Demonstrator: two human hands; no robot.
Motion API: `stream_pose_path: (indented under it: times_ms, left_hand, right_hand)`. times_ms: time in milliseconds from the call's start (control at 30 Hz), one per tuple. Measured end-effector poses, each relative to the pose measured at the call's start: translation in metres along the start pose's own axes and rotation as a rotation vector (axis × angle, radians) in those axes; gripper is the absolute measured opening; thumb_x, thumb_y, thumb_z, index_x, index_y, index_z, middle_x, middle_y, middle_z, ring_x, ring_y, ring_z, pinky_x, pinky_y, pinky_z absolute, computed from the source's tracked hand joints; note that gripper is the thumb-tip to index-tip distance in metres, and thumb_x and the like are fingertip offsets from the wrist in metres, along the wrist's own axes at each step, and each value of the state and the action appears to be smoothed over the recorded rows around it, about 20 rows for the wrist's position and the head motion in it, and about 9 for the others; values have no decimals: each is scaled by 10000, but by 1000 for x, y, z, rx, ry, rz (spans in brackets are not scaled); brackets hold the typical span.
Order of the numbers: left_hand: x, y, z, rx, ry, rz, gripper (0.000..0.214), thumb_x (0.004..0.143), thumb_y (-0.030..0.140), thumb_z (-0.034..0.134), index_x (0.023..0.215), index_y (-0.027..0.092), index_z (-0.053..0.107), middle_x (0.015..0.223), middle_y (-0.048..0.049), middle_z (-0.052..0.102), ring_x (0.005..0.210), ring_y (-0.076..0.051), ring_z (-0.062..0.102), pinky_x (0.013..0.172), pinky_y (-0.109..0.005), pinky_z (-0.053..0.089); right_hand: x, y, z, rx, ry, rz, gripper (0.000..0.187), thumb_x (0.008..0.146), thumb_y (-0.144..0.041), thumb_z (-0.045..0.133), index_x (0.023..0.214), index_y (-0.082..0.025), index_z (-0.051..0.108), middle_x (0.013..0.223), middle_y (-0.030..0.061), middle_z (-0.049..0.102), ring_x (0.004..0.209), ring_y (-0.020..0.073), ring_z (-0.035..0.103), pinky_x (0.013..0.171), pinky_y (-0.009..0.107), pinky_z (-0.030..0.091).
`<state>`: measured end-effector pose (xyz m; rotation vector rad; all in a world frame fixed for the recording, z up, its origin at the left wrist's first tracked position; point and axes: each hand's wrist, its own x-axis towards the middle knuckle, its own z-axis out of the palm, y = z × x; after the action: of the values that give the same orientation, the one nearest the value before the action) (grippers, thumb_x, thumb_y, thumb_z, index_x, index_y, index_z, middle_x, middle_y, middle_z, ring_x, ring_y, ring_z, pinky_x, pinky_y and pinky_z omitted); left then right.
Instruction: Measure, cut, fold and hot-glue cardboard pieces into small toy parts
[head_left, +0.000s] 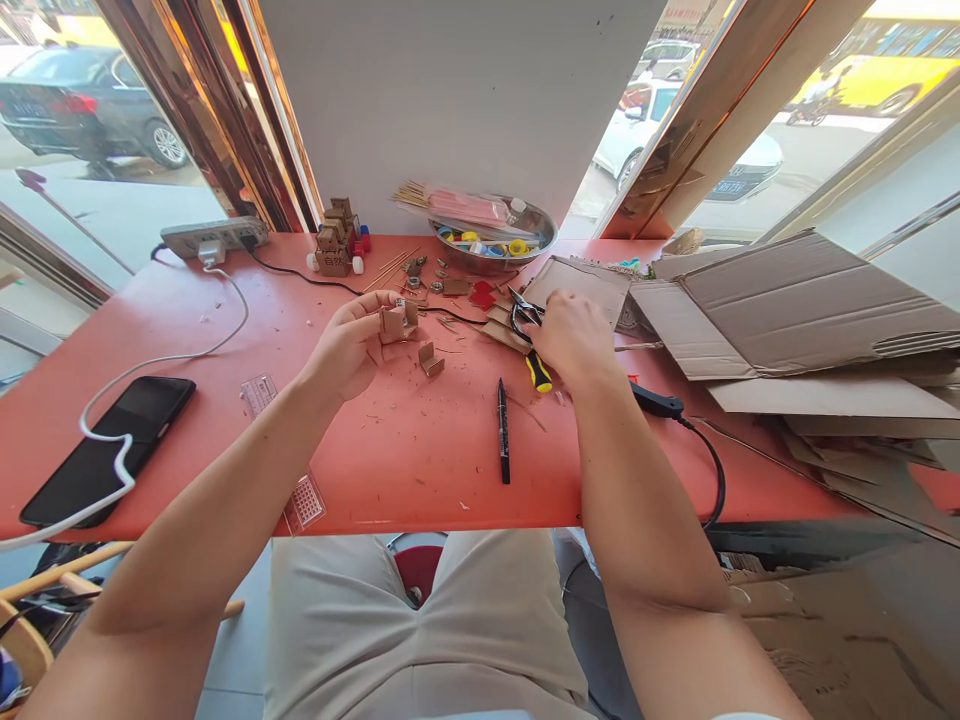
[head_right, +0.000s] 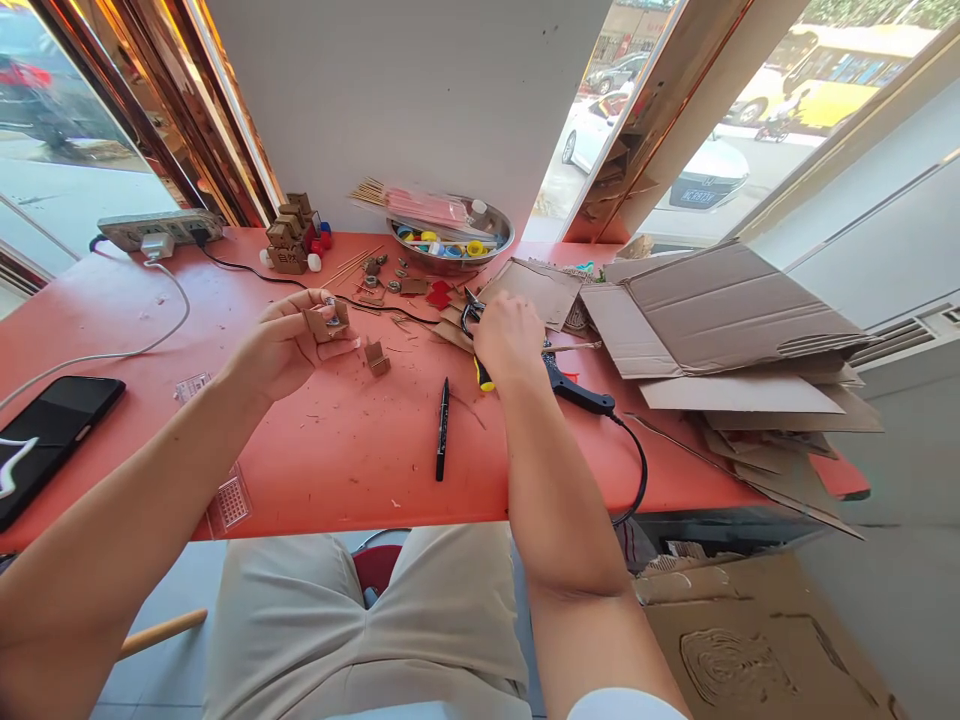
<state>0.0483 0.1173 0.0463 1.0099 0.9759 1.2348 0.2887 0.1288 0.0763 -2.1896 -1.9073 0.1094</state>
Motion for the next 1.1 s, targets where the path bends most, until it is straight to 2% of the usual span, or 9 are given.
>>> stream_pose_path:
  times_ms: [100, 300, 367, 433, 533, 633, 800, 967, 1100]
  left_hand:
    - [-1, 0, 1, -21, -15, -2, 221, 669, 172, 824, 763, 208, 628, 740, 26, 667, 664, -133, 727, 722, -298, 668]
    - [0, -1, 3, -42, -53, -13, 244, 631, 181, 904, 729, 193, 680, 769, -10, 749, 624, -115, 674, 723, -308, 656]
    - [0, -1, 3, -39, -61, -23, 246, 607, 180, 919, 705, 185, 693, 746, -11, 747, 612, -112, 666, 693, -293, 644]
    - [1, 0, 2, -45, -57, -17, 245, 584, 172, 925, 683, 176, 701, 734, -8, 747, 597, -97, 652, 667, -263, 628]
    - [2, 2, 0, -55, -34, 11, 244, 585, 160, 919, 679, 167, 694, 714, 2, 739, 548, -73, 613, 627, -238, 609]
    - [2, 5, -2, -52, 0, 30, 239, 632, 147, 896, 698, 170, 667, 702, 10, 727, 518, -83, 624, 615, -262, 615]
    - [1, 8, -5, -12, 30, 67, 238, 693, 140, 872, 726, 174, 639, 710, 11, 725, 525, -111, 674, 640, -290, 637]
    - [2, 8, -5, 20, 28, 109, 232, 697, 156, 851, 696, 171, 620, 665, 26, 682, 512, -115, 676, 649, -296, 643]
    - [2, 7, -5, 30, 2, 122, 204, 638, 166, 863, 697, 159, 668, 632, 16, 680, 522, -134, 682, 645, -306, 653]
  right_hand:
    - [3, -1, 1, -127, -110, 60, 385, 976, -109, 555, 1292, -47, 765, 1301, 339, 746, 1286, 425, 705, 944, 469, 572]
    - [10, 11, -2, -69, -42, 21, 212, 887, -152, 685, 1031, -117, 837, 1049, 251, 823, 1071, 399, 784, 814, 432, 607]
    - [14, 17, -5, 83, -61, 1, 86, 873, -209, 726, 828, -172, 789, 843, 168, 809, 931, 344, 787, 749, 390, 598]
    - [15, 16, -5, 367, -117, -14, 148, 884, -199, 706, 737, -207, 690, 717, 90, 758, 770, 255, 751, 662, 328, 563]
    - [11, -1, 4, 856, -214, -128, 162, 884, -202, 725, 798, -222, 589, 735, 41, 740, 641, 164, 676, 570, 263, 491]
    - [-1, -22, 18, 1059, -283, -337, 361, 856, -416, 814, 815, -253, 495, 734, 3, 689, 619, 139, 624, 563, 258, 462]
    - [-24, -36, 20, 747, -224, -611, 415, 904, -564, 711, 883, -276, 413, 827, -1, 651, 728, 161, 573, 687, 296, 429]
    - [-37, -41, 4, 220, -178, -508, 252, 992, -468, 606, 1038, -231, 535, 986, 109, 738, 872, 261, 661, 672, 307, 312]
    - [-40, -47, -2, 21, -203, -468, 225, 1026, -435, 578, 1070, -217, 614, 997, 136, 773, 914, 304, 709, 660, 311, 275]
